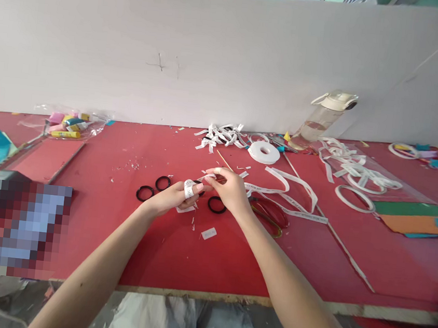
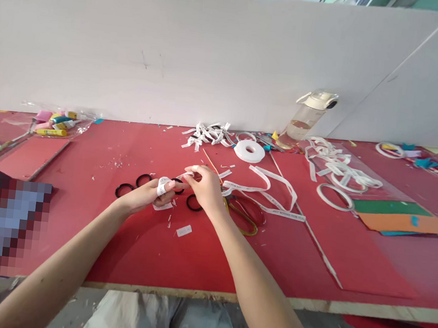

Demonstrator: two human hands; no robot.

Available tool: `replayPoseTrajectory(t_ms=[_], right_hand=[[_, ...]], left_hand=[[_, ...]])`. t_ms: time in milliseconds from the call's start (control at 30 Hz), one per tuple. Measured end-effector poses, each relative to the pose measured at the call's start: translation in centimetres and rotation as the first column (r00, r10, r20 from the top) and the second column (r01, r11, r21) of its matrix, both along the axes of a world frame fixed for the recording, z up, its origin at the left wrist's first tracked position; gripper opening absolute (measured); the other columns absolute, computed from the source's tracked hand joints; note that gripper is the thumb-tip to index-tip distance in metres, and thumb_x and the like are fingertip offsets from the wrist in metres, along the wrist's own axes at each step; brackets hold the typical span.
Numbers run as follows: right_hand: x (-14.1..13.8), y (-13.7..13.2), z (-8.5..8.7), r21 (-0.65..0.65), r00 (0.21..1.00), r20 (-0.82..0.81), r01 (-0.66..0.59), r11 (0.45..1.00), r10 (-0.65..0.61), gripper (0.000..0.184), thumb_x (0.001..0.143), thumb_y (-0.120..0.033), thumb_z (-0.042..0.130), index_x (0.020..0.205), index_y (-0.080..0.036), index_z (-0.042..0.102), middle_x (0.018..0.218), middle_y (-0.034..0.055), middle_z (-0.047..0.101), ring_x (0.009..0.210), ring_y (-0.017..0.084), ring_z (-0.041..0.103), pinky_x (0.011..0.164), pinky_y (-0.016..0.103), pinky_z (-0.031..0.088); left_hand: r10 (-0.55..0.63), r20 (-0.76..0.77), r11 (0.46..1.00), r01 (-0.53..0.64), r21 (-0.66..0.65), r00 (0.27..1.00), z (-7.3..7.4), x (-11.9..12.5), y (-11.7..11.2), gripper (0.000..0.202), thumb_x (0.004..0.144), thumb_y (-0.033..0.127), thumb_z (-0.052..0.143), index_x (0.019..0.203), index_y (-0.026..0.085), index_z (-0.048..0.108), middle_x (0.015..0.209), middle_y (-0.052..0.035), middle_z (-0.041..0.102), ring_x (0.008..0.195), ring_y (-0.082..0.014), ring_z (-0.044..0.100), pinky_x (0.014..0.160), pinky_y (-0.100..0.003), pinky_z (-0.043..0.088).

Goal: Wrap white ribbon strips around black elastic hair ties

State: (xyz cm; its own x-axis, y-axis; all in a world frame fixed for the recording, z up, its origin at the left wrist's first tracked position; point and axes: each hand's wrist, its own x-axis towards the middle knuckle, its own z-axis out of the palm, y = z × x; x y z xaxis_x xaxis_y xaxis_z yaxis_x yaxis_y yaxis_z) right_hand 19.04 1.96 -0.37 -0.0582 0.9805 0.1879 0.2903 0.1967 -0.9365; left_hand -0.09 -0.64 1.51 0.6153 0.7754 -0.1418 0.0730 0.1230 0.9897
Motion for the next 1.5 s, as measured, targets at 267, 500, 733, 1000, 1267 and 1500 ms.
replayPoseTrajectory(t_ms=[267, 500, 733, 1000, 1267, 1500], right_hand=[[-0.2, -0.5, 1.3, -0.009, 0.682, -0.706, -0.280, 0.960, 0.192, 0.025, 0.075, -0.043, 0.080, 0.086, -0.024, 0.068, 0.082, -0.0017, 0.068, 0.085, 0.015, 0.066, 0.086, 0.036, 0.058], [-0.4, -0.4, 1.3, -0.059, 0.633, -0.765, -0.250, 0.966, 0.118, 0.019, 0.076, -0.035, 0.079, 0.082, -0.020, 0.068, 0.084, 0.0006, 0.070, 0.083, 0.015, 0.067, 0.080, 0.032, 0.057], [-0.3, -1.1, 2.0, 0.117, 0.535, -0.810, -0.256, 0.960, 0.241, 0.015, 0.077, -0.032, 0.077, 0.087, -0.025, 0.069, 0.076, -0.0007, 0.070, 0.109, 0.022, 0.067, 0.100, 0.041, 0.052], [-0.5, -0.6, 1.9, -0.046, 0.540, -0.841, -0.160, 0.986, 0.049, 0.017, 0.071, -0.021, 0.074, 0.086, -0.024, 0.066, 0.080, -0.0033, 0.067, 0.082, 0.013, 0.067, 0.083, 0.031, 0.057], [0.2, 0.5, 0.6, -0.350, 0.753, -0.608, 0.029, 0.936, -0.251, 0.016, 0.067, -0.025, 0.062, 0.080, -0.017, 0.068, 0.067, -0.0007, 0.062, 0.066, 0.012, 0.061, 0.069, 0.026, 0.052], [0.5, -0.2, 0.5, -0.034, 0.996, 0.089, 0.019, 0.999, -0.016, 0.022, 0.080, -0.028, 0.049, 0.064, -0.017, 0.060, 0.052, -0.0034, 0.044, 0.052, 0.009, 0.038, 0.052, 0.024, 0.027]], left_hand=[[-0.112, -0.032, 0.994, 0.112, 0.019, 0.993, -0.3, 0.2, -0.1, 0.057, 0.087, 0.067, 0.054, 0.058, 0.018, 0.045, 0.052, 0.0078, 0.026, 0.048, -0.0074, 0.027, 0.052, -0.026, 0.033], [-0.111, 0.005, 0.994, 0.111, -0.004, 0.994, -0.1, 0.3, -0.4, 0.052, 0.086, 0.066, 0.056, 0.084, 0.015, 0.061, 0.055, 0.0088, 0.029, 0.049, -0.0073, 0.025, 0.051, -0.025, 0.028], [-0.006, 0.043, 0.998, 0.003, 0.060, 0.999, -0.1, 0.4, -0.3, 0.058, 0.085, 0.068, 0.056, 0.061, 0.017, 0.050, 0.050, 0.0073, 0.028, 0.048, -0.0068, 0.024, 0.051, -0.027, 0.024], [-0.073, 0.099, 0.997, 0.075, -0.020, 0.992, 0.0, 0.4, -0.5, 0.059, 0.088, 0.065, 0.055, 0.104, 0.010, 0.068, 0.059, 0.0092, 0.024, 0.051, -0.0077, 0.022, 0.052, -0.027, 0.020], [-0.067, 0.078, 0.998, 0.067, -0.005, 0.995, -0.1, 0.1, -0.3, 0.066, 0.089, 0.066, 0.052, 0.115, 0.008, 0.069, 0.059, 0.0088, 0.023, 0.054, -0.0087, 0.018, 0.052, -0.027, 0.022], [0.028, 0.130, 0.996, -0.039, 0.082, 0.991, 0.6, -0.5, 0.0, 0.060, 0.093, 0.060, 0.050, 0.119, 0.010, 0.069, 0.063, 0.0079, 0.016, 0.056, -0.0097, 0.013, 0.052, -0.028, 0.012]])
